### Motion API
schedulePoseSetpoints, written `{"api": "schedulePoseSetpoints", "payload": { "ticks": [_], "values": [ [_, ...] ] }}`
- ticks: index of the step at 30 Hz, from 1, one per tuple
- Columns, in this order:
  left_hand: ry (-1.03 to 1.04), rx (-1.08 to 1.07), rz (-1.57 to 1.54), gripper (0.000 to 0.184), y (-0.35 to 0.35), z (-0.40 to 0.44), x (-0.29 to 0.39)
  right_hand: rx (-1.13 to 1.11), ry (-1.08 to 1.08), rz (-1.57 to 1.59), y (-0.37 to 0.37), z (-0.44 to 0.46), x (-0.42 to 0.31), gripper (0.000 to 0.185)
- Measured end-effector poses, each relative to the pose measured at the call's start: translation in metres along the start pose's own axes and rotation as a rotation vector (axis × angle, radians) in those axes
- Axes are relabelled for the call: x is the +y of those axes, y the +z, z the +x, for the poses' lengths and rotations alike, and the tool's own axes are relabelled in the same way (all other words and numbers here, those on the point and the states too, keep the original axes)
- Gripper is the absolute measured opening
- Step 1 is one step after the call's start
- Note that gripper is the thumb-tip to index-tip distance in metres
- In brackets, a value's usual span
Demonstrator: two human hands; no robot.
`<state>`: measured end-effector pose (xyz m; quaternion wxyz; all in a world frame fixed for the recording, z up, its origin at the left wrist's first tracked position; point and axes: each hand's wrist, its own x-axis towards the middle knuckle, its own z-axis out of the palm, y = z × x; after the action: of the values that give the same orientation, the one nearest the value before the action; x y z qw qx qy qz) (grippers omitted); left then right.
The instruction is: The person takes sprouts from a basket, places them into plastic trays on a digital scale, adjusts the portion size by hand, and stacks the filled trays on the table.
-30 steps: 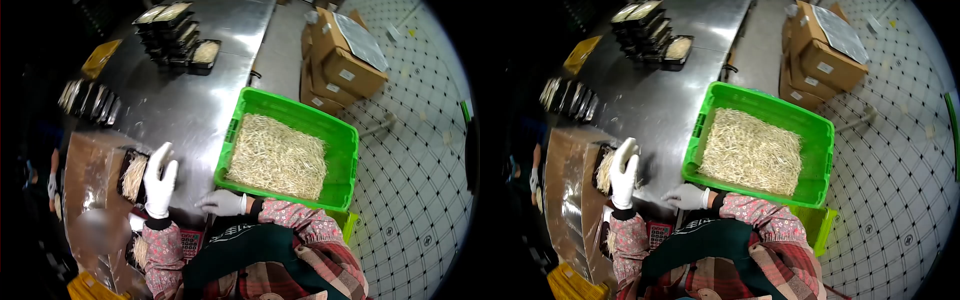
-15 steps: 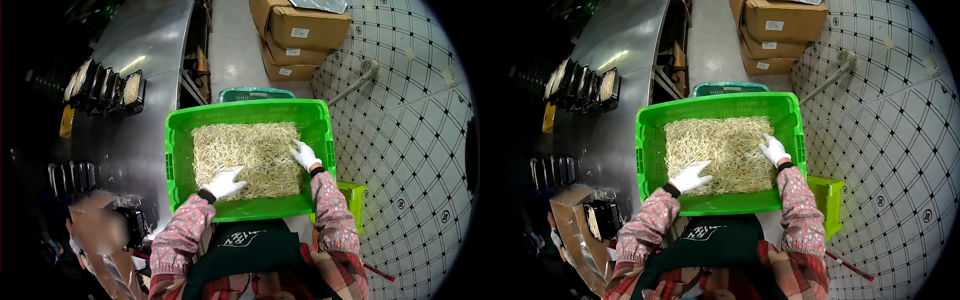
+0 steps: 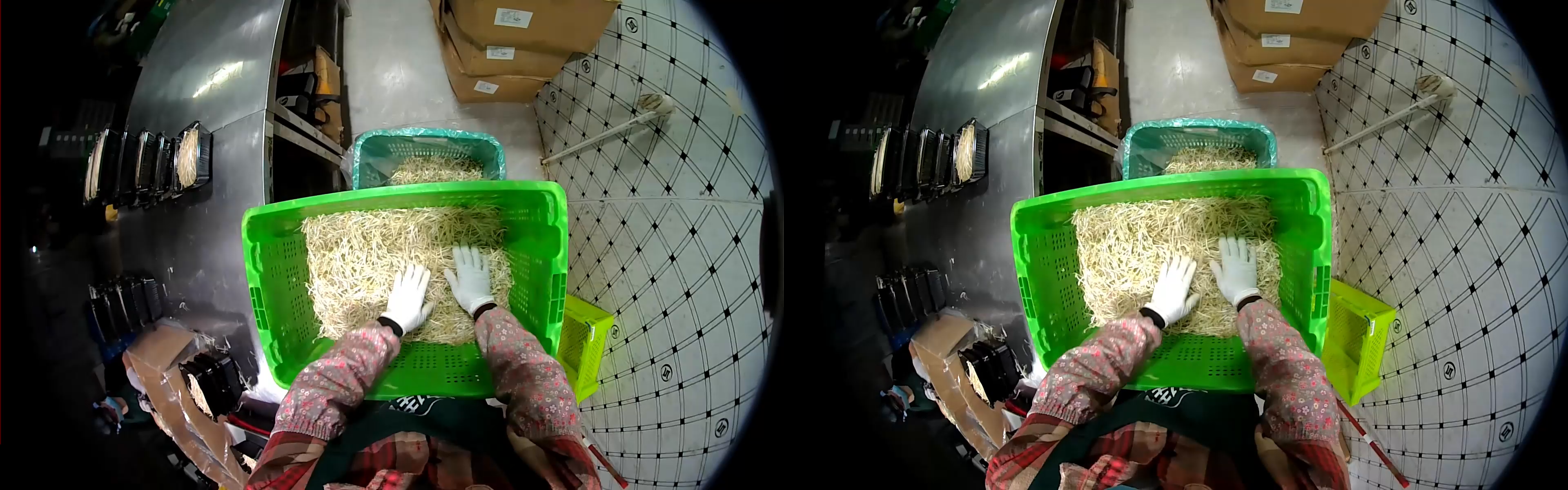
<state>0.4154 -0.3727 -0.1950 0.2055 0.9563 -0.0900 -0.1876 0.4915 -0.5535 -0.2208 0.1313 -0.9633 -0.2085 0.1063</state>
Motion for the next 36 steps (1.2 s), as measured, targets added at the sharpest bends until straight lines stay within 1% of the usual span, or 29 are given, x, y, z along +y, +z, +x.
{"api": "schedulePoseSetpoints", "payload": {
  "ticks": [1,2,3,4,5,7,8,9,11,12,14,15,16,17,18,19,20,21,22,23,25,26,27,29,30,32,34,35,36],
  "values": [
    [0.026,-0.037,0.011,0.081,0.001,-0.012,0.002,-0.012,-0.005,0.006,-0.003,0.0,0.002,0.064],
    [0.015,-0.044,0.01,0.081,0.004,-0.02,0.002,-0.01,0.01,0.092,-0.005,0.003,0.006,0.063],
    [0.022,-0.103,0.023,0.08,0.0,-0.024,0.004,-0.003,0.026,0.174,-0.014,0.012,0.007,0.062],
    [0.03,-0.16,0.034,0.079,-0.005,-0.027,0.006,-0.052,0.08,0.111,-0.016,0.021,0.009,0.059],
    [0.023,-0.161,0.031,0.079,-0.01,-0.029,0.008,0.056,0.075,0.045,-0.008,0.029,0.013,0.057],
    [0.028,-0.271,-0.025,0.077,-0.018,-0.031,0.012,-0.327,0.276,0.167,-0.029,0.058,0.016,0.06],
    [0.05,-0.246,0.003,0.077,-0.003,-0.04,0.011,-0.095,0.253,0.208,-0.024,0.063,0.02,0.057],
    [0.078,-0.22,0.054,0.077,0.008,-0.049,0.01,0.249,0.134,0.186,0.002,0.068,0.033,0.054],
    [0.111,-0.281,0.098,0.077,0.003,-0.057,0.015,0.197,0.167,0.107,0.022,0.087,0.055,0.054],
    [0.107,-0.307,0.067,0.076,-0.001,-0.058,0.018,0.201,0.163,0.108,0.027,0.091,0.057,0.054],
    [0.12,-0.348,0.027,0.073,-0.005,-0.06,0.017,0.028,0.212,0.013,0.036,0.097,0.062,0.058],
    [0.135,-0.358,0.008,0.071,-0.006,-0.059,0.015,0.036,0.216,0.012,0.041,0.096,0.062,0.058],
    [0.136,-0.42,0.006,0.066,-0.023,-0.052,0.018,0.076,0.223,0.008,0.045,0.09,0.058,0.057],
    [0.142,-0.418,0.007,0.066,-0.024,-0.045,0.012,0.112,0.23,0.002,0.049,0.086,0.056,0.055],
    [0.133,-0.311,-0.111,0.063,-0.026,-0.038,0.007,0.046,0.282,0.1,0.04,0.085,0.055,0.054],
    [0.124,-0.204,-0.228,0.061,-0.029,-0.028,0.001,0.051,0.287,0.098,0.042,0.087,0.063,0.054],
    [0.073,-0.162,-0.278,0.057,-0.032,-0.013,-0.006,0.089,0.32,0.241,0.037,0.09,0.073,0.054],
    [0.068,-0.043,-0.324,0.053,-0.037,0.002,-0.012,0.128,0.35,0.385,0.037,0.093,0.081,0.055],
    [0.073,0.034,-0.331,0.052,-0.046,0.018,-0.014,0.175,0.371,0.343,0.034,0.094,0.079,0.05],
    [0.081,0.108,-0.339,0.05,-0.054,0.035,-0.015,0.186,0.38,0.344,0.04,0.099,0.075,0.05],
    [0.103,0.114,-0.29,0.049,-0.057,0.064,-0.02,0.227,0.358,-0.016,0.079,0.103,0.08,0.042],
    [0.1,0.101,-0.273,0.049,-0.056,0.078,-0.023,0.343,0.307,-0.05,0.083,0.105,0.083,0.041],
    [0.094,0.088,-0.255,0.049,-0.055,0.089,-0.024,0.347,0.317,-0.051,0.077,0.104,0.081,0.041],
    [0.073,0.018,-0.319,0.05,-0.063,0.105,-0.019,0.158,0.354,0.164,0.051,0.1,0.075,0.045],
    [0.093,0.036,-0.289,0.05,-0.056,0.111,-0.022,0.147,0.35,0.219,0.045,0.098,0.075,0.046],
    [0.116,0.05,-0.258,0.051,-0.036,0.12,-0.032,0.139,0.384,0.203,0.046,0.102,0.078,0.045],
    [0.106,0.073,-0.068,0.051,-0.026,0.121,-0.036,0.099,0.431,0.159,0.058,0.107,0.08,0.045],
    [0.106,0.066,-0.063,0.051,-0.019,0.114,-0.036,0.097,0.436,0.166,0.065,0.106,0.08,0.045],
    [0.099,0.047,-0.061,0.052,-0.016,0.104,-0.032,0.142,0.408,0.103,0.068,0.105,0.078,0.047]
  ]
}}
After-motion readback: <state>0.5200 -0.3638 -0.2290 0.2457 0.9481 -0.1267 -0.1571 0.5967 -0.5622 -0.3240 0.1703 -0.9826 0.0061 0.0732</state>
